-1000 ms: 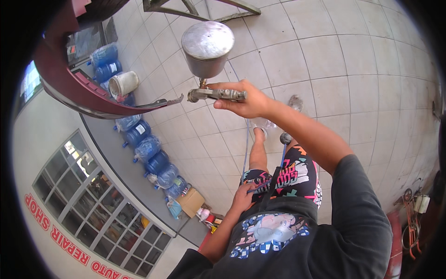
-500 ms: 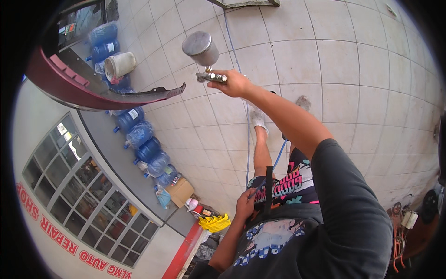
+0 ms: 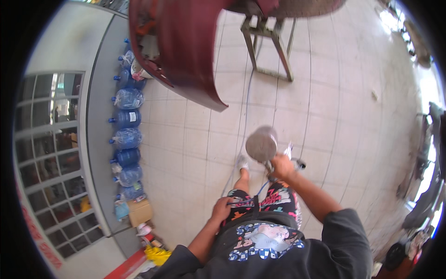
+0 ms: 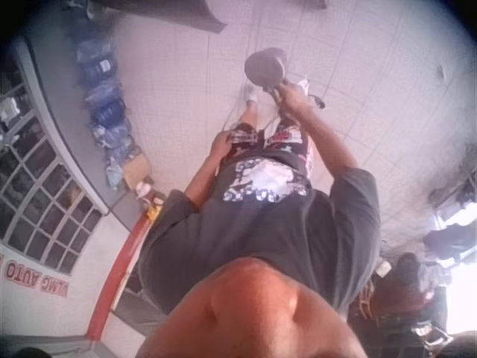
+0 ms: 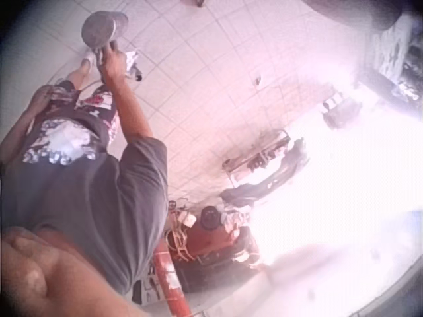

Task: The person uses a spray gun to apply maroon paint to a car bumper mounted on a stand. They move around the bumper, spraying different sections and occasionally wiping the surface with a cloth.

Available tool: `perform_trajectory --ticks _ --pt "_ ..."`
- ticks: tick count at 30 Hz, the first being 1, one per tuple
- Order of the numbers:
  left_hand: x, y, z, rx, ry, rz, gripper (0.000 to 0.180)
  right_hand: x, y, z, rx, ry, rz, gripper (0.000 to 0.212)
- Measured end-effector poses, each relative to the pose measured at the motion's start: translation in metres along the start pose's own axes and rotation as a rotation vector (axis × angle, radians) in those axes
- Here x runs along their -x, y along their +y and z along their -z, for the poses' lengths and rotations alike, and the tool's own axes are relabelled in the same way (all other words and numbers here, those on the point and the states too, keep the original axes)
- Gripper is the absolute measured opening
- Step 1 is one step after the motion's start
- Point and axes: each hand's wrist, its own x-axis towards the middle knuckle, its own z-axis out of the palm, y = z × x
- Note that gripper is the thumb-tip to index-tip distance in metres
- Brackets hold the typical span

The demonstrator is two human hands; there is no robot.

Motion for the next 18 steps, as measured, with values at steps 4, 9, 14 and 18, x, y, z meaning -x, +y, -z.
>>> perform_trajectory --ticks 4,9,14,18 --pt "-0.029 -0.024 0.031 -0.023 0.086 0.020 0.016 0.049 -0.052 0.001 0.028 0.023 0.053 0.035" --pt "-0.064 -0.039 0.059 -0.002 0.094 -0.160 0.019 0.045 -0.103 0.018 0.021 0.075 -0.040 0.033" --pt "-0.089 -0.046 0.087 -0.001 0.050 -0.174 0.024 0.011 -0.136 0.056 0.032 0.332 -0.001 0.032" --pt "-0.102 -0.071 0.101 -0.024 0.033 -0.164 0.030 -0.035 -0.132 0.084 0.042 0.621 0.084 0.040"
